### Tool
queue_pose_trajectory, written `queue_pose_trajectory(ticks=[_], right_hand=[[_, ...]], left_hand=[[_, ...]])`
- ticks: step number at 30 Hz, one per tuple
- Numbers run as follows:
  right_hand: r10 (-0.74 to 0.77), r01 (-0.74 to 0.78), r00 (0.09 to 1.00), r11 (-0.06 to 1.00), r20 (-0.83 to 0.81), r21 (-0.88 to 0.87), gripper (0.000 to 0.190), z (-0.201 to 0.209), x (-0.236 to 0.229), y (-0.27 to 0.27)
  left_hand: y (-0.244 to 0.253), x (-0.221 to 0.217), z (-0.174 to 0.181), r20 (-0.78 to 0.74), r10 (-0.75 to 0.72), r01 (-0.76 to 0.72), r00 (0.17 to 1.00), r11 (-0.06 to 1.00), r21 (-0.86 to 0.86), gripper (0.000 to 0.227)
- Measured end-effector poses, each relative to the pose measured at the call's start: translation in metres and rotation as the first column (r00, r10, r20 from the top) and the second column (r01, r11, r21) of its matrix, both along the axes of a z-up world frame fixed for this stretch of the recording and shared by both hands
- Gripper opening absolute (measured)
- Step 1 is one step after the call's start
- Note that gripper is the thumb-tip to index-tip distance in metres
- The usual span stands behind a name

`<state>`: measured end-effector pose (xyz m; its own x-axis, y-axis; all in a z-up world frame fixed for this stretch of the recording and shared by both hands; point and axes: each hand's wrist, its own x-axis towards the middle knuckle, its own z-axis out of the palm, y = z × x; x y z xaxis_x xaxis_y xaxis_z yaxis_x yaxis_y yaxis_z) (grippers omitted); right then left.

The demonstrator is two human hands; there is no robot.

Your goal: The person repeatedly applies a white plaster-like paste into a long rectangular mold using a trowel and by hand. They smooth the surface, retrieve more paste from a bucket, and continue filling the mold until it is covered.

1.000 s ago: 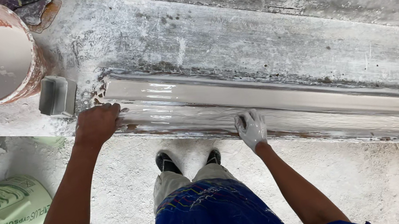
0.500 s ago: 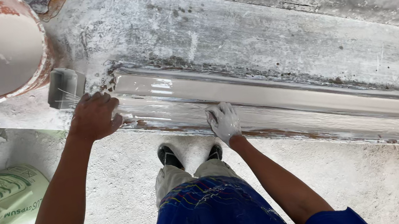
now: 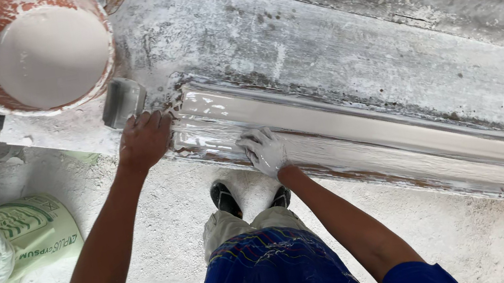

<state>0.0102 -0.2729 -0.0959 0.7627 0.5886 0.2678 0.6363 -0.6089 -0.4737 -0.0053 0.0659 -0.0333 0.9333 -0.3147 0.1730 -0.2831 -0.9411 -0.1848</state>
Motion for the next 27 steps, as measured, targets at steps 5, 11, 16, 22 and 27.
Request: queue_pose_trajectory(ticks=[5,11,16,22,27], right_hand=[[0.094,-0.094,0.995,0.996,-0.033,0.004,0.027,-0.001,0.010,0.032],[0.220,-0.226,0.972,0.972,-0.081,-0.067,0.022,0.013,0.023,0.068],[0.165,-0.165,0.961,0.986,-0.220,0.018,0.022,0.027,0.030,0.088],[0.103,-0.122,0.959,0.991,-0.265,-0.055,0.025,0.033,0.036,0.110],[0.126,-0.131,0.969,0.991,-0.214,-0.010,0.022,0.032,0.045,0.121]], left_hand=[[-0.012,-0.009,-0.023,-0.197,0.153,-0.163,0.968,0.986,-0.037,0.033],[-0.056,-0.040,-0.052,-0.454,0.216,-0.304,0.864,0.944,-0.131,0.046],[-0.058,-0.052,-0.066,-0.376,0.289,-0.386,0.880,0.898,-0.212,0.034],[-0.069,-0.052,-0.054,-0.381,0.355,-0.473,0.854,0.834,-0.283,0.035],[-0.079,-0.079,-0.010,-0.217,0.545,-0.584,0.810,0.717,-0.381,0.039]])
